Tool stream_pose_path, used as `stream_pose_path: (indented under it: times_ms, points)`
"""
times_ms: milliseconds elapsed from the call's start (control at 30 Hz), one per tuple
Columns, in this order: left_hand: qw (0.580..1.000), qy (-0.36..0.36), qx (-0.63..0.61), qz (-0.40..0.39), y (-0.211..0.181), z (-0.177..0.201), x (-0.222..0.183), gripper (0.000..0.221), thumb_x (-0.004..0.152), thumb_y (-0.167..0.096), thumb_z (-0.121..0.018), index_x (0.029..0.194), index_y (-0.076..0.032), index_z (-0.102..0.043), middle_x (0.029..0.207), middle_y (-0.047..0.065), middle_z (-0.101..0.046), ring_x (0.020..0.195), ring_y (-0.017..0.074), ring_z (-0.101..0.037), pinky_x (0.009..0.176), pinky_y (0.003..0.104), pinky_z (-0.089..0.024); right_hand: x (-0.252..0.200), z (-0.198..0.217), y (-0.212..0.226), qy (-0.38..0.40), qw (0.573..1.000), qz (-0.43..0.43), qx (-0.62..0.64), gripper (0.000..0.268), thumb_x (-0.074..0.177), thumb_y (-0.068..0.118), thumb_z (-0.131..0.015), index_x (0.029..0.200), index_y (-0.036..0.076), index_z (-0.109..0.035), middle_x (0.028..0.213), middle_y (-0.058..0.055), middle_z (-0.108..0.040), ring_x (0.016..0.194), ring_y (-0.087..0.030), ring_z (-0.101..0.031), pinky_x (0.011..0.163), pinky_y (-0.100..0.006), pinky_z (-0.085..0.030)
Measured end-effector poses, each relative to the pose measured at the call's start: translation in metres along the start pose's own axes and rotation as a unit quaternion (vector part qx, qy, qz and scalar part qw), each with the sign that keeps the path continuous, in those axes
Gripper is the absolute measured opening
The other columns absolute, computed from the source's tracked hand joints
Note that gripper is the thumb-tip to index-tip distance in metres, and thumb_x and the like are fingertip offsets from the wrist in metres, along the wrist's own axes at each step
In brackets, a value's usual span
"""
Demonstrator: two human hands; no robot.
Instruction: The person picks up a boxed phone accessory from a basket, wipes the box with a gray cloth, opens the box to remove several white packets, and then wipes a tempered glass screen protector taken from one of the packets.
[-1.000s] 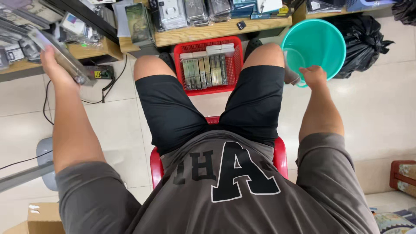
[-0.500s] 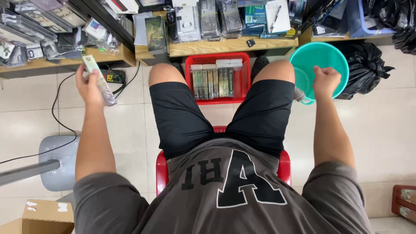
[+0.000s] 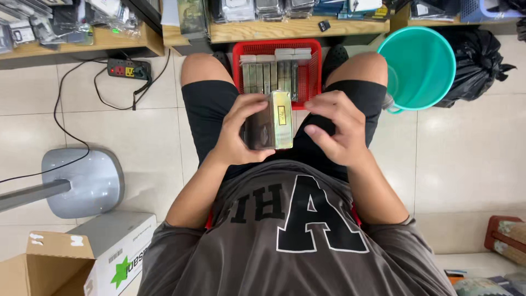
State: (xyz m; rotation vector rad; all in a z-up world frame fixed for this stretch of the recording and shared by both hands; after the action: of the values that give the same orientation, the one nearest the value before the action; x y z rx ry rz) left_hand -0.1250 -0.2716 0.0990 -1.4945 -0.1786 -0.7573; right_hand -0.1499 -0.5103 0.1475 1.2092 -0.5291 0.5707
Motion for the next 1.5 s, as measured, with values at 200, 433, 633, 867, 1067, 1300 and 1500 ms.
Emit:
stream_pose_path:
  times_ms: [200,433,633,867,1067,1300,1500]
  points:
    - [0.986,0.049,-0.144,0.067,0.019,-0.006,-0.020,0.090,0.067,-0.033,-0.097,0.139,0.001,-0.057,0.138,0.022,-0.057,0.126,0.0345,-0.058,0.106,0.048,-0.045,0.012,-0.016,0.022,0.078,0.996,0.046,0.021,0.023,0.097,0.012,-0.069,0.112,-0.004,-0.076,0.120,-0.028,-0.068,0.100,-0.043,-0.066,0.083,-0.053,-0.055]
    - [0.873,0.096,-0.450,0.162,0.032,-0.030,-0.049,0.111,0.075,-0.052,-0.089,0.152,0.005,-0.031,0.146,0.022,-0.053,0.130,0.0249,-0.053,0.111,0.046,-0.041,-0.004,-0.035,0.019,0.071,0.995,0.067,0.001,0.015,0.094,0.009,-0.078,0.105,-0.001,-0.078,0.115,-0.023,-0.072,0.105,-0.046,-0.071,0.086,-0.056,-0.056]
    - [0.875,0.156,-0.422,0.180,0.030,-0.024,-0.048,0.121,0.065,-0.054,-0.097,0.154,-0.001,-0.034,0.136,0.021,-0.062,0.121,0.0244,-0.061,0.104,0.045,-0.047,0.000,-0.028,0.027,0.151,0.986,0.038,0.059,0.016,0.098,0.013,-0.071,0.098,-0.001,-0.078,0.109,-0.020,-0.072,0.107,-0.046,-0.068,0.091,-0.057,-0.053]
    - [0.881,0.216,-0.363,0.215,0.024,-0.018,-0.038,0.121,0.059,-0.055,-0.098,0.152,-0.002,-0.041,0.122,0.015,-0.068,0.108,0.0191,-0.064,0.095,0.038,-0.050,0.024,-0.018,0.047,0.243,0.965,0.096,-0.001,0.012,0.099,0.010,-0.069,0.098,-0.001,-0.075,0.100,-0.017,-0.071,0.092,-0.043,-0.068,0.079,-0.056,-0.052]
    - [0.857,0.247,-0.392,0.225,0.033,-0.031,-0.042,0.110,0.065,-0.053,-0.097,0.149,-0.005,-0.044,0.122,0.015,-0.070,0.108,0.0168,-0.063,0.094,0.038,-0.052,0.026,-0.018,0.040,0.311,0.944,0.114,-0.012,0.010,0.091,0.007,-0.078,0.091,0.000,-0.071,0.095,-0.015,-0.069,0.082,-0.041,-0.066,0.069,-0.053,-0.052]
    - [0.831,0.251,-0.421,0.263,0.069,-0.035,-0.062,0.099,0.065,-0.051,-0.095,0.141,-0.003,-0.053,0.106,0.007,-0.067,0.098,0.0135,-0.062,0.089,0.029,-0.050,0.011,-0.026,0.000,0.314,0.944,0.058,0.086,0.013,0.093,0.013,-0.074,0.084,0.004,-0.070,0.086,-0.009,-0.068,0.069,-0.035,-0.063,0.064,-0.048,-0.050]
    - [0.827,0.224,-0.444,0.262,0.046,-0.035,-0.048,0.082,0.068,-0.051,-0.093,0.127,-0.005,-0.059,0.107,0.007,-0.066,0.099,0.0151,-0.061,0.091,0.032,-0.049,0.003,-0.028,-0.019,0.310,0.937,-0.037,0.158,0.007,0.088,0.008,-0.077,0.090,0.002,-0.075,0.089,-0.010,-0.071,0.069,-0.030,-0.066,0.064,-0.040,-0.052]
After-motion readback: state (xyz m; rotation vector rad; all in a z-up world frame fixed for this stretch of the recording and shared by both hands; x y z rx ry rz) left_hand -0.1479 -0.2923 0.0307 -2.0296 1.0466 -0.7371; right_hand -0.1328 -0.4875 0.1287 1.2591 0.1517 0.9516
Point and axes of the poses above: each hand's wrist, its own x-axis towards the middle knuckle, its own z-axis out of the back of the hand, y = z × x, the point moved 2 cm from there along x, towards the middle knuckle
